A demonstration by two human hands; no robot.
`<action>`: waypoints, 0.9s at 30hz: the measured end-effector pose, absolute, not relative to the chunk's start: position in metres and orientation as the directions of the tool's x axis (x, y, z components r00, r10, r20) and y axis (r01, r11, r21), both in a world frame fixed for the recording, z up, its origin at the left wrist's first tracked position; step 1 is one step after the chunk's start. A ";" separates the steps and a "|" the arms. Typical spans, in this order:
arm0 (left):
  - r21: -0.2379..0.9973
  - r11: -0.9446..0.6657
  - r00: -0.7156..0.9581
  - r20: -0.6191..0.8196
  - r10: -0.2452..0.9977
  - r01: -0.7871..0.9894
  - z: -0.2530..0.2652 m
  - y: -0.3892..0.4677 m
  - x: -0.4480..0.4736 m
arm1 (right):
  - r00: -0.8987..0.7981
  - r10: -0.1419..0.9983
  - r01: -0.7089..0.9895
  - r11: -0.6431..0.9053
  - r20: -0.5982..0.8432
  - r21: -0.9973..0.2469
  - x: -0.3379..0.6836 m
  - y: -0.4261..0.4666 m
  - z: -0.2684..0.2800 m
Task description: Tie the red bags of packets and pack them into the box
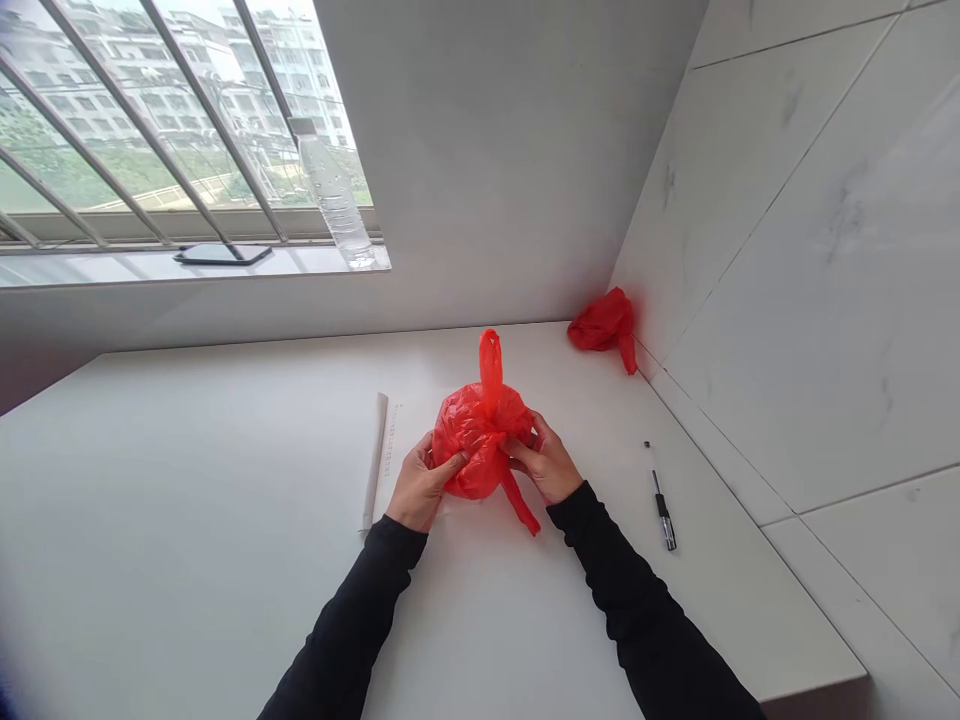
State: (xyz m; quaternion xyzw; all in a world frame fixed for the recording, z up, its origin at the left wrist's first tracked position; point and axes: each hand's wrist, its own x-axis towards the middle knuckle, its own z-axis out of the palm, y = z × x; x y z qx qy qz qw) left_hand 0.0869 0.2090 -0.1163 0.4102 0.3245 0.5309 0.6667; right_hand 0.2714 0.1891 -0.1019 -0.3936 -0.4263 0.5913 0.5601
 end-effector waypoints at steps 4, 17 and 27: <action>0.903 0.085 0.244 0.023 0.969 -0.421 -0.109 0.205 0.087 | 0.017 0.999 -0.328 0.031 0.027 -0.944 0.274 0.192 -0.105; 0.939 0.002 0.151 0.053 0.987 -0.345 -0.103 0.200 0.088 | -0.050 0.984 -0.043 0.169 0.171 -0.985 0.263 0.181 -0.094; 0.927 -0.006 0.163 0.072 0.984 -0.374 -0.104 0.200 0.090 | 0.078 0.961 0.019 0.266 0.266 -0.964 0.264 0.184 -0.097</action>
